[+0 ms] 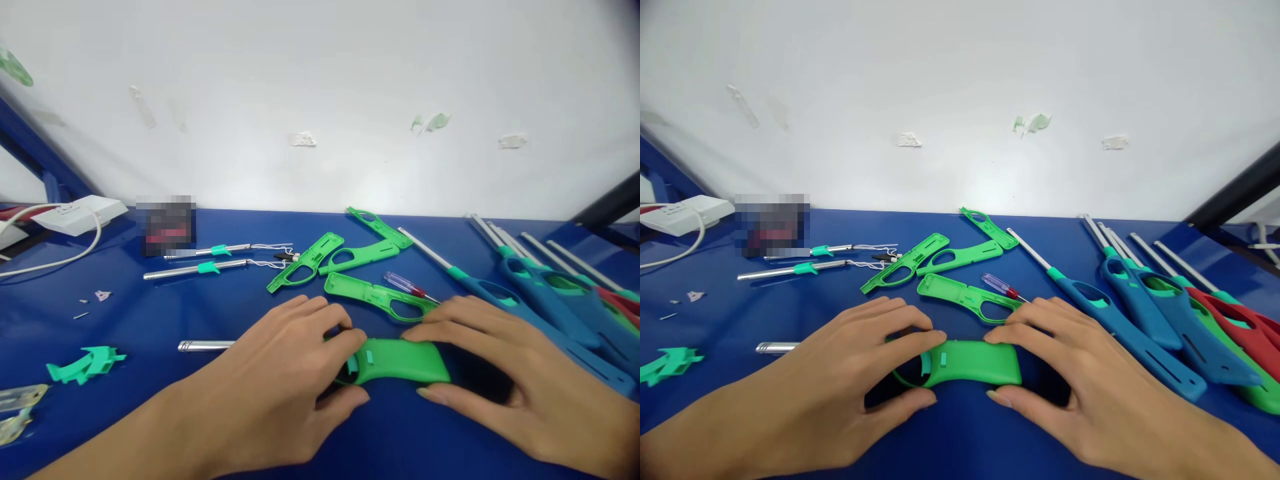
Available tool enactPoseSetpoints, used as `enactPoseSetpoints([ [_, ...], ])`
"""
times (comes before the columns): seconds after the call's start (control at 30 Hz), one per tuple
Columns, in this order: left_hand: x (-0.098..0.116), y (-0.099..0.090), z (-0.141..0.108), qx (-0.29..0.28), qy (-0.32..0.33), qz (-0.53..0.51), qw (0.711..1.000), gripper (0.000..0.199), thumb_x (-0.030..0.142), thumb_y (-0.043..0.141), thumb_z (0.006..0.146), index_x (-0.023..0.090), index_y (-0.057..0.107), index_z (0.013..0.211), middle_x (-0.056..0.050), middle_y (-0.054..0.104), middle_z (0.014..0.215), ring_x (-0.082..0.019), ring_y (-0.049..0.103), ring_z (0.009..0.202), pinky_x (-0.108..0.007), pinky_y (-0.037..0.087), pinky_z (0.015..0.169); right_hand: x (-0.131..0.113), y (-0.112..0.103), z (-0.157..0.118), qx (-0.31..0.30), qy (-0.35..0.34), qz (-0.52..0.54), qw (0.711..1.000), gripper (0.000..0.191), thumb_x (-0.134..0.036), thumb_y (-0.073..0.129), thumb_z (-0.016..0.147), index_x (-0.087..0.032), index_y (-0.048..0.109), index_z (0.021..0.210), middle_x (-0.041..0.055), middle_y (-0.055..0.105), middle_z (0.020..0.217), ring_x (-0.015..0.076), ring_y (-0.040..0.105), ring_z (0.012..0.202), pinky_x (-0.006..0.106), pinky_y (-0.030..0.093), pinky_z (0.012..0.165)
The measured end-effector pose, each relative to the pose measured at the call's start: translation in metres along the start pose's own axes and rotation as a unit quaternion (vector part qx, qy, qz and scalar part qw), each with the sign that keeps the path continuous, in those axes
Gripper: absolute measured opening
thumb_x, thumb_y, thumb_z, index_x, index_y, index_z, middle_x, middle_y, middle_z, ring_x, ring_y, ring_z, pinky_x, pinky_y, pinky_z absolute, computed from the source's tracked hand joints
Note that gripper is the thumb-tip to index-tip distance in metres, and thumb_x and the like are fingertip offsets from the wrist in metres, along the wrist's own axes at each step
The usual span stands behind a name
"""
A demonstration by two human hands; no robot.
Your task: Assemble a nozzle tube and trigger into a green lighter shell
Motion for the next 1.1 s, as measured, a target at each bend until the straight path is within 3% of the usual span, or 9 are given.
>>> enactPoseSetpoints([
  [0.27, 0.003, 0.003, -0.003, -0.028, -0.028, -0.003, 0.999, 0.018, 0.027, 0.1, 0.115, 0.022, 0.093, 0.132, -0.008, 0.095, 0.129, -0.035, 0.095, 0.112, -0.055, 0.083, 0.098, 0.004, 0.004, -0.006, -0.006, 0.015, 0.041, 0.999, 0.035, -0.063, 0.086, 0.125, -0.035, 0.089, 0.146, 0.0063, 0.095, 0.131, 0.0305, 0.097, 0.117, 0.039, 0.082, 0.099],
  [0.47, 0.008, 0.002, 0.0, -0.005, -0.013, 0.046, 0.999, 0.018, 0.025, 0.1, 0.115, 0.019, 0.092, 0.129, -0.008, 0.098, 0.128, -0.036, 0.096, 0.113, -0.056, 0.084, 0.105, 0.004, 0.006, -0.012, -0.009, 0.025, 0.024, 0.999, 0.045, -0.076, 0.073, 0.13, -0.035, 0.086, 0.143, 0.0067, 0.092, 0.137, 0.0306, 0.094, 0.127, 0.04, 0.079, 0.107],
  [0.6, 0.015, 0.001, -0.001, 0.007, 0.022, 0.088, 0.996, 0.01, 0.024, 0.085, 0.124, 0.018, 0.092, 0.129, -0.006, 0.097, 0.123, -0.033, 0.095, 0.109, -0.052, 0.083, 0.099, 0.0, 0.004, -0.01, -0.014, 0.017, 0.015, 1.0, 0.044, -0.075, 0.07, 0.132, -0.034, 0.084, 0.142, 0.006, 0.091, 0.134, 0.0295, 0.094, 0.124, 0.038, 0.078, 0.103],
  [0.7, 0.023, 0.005, -0.001, 0.007, 0.071, 0.16, 0.985, 0.033, 0.024, 0.063, 0.135, 0.016, 0.092, 0.122, -0.007, 0.096, 0.114, -0.033, 0.093, 0.097, -0.052, 0.081, 0.086, -0.003, 0.003, -0.007, -0.02, 0.001, 0.012, 1.0, 0.042, -0.069, 0.068, 0.135, -0.033, 0.086, 0.146, 0.0059, 0.091, 0.126, 0.028, 0.094, 0.114, 0.038, 0.077, 0.098],
  [0.8, 0.023, 0.007, -0.002, 0.018, 0.079, 0.191, 0.978, 0.049, 0.02, 0.046, 0.138, 0.011, 0.093, 0.126, -0.008, 0.094, 0.109, -0.032, 0.093, 0.095, -0.051, 0.08, 0.084, -0.007, 0.004, -0.002, -0.023, -0.027, 0.012, 0.999, 0.039, -0.06, 0.067, 0.137, -0.03, 0.088, 0.152, 0.0057, 0.091, 0.121, 0.0261, 0.093, 0.106, 0.039, 0.076, 0.098],
  [0.93, 0.021, 0.01, -0.004, 0.034, 0.084, 0.202, 0.975, 0.052, 0.019, 0.041, 0.139, 0.007, 0.091, 0.134, -0.012, 0.095, 0.114, -0.034, 0.095, 0.102, -0.053, 0.082, 0.089, -0.011, 0.004, 0.001, -0.014, -0.056, -0.014, 0.998, 0.036, -0.046, 0.059, 0.141, -0.024, 0.086, 0.154, 0.0073, 0.094, 0.123, 0.0258, 0.093, 0.105, 0.041, 0.076, 0.101],
  [1.1, 0.021, 0.008, -0.001, 0.034, 0.081, 0.201, 0.976, 0.055, 0.017, 0.038, 0.139, 0.009, 0.092, 0.131, -0.011, 0.094, 0.112, -0.034, 0.094, 0.099, -0.053, 0.079, 0.086, -0.015, 0.002, 0.0, -0.005, -0.069, -0.045, 0.997, 0.04, -0.043, 0.056, 0.142, -0.02, 0.087, 0.151, 0.0091, 0.095, 0.122, 0.0266, 0.093, 0.104, 0.042, 0.077, 0.098],
])
Point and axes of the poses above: each hand's wrist, its own z-axis towards the middle knuckle, its own y-axis out of the palm, x = y × z, the point moved 8 cm from there along z, towards the middle knuckle
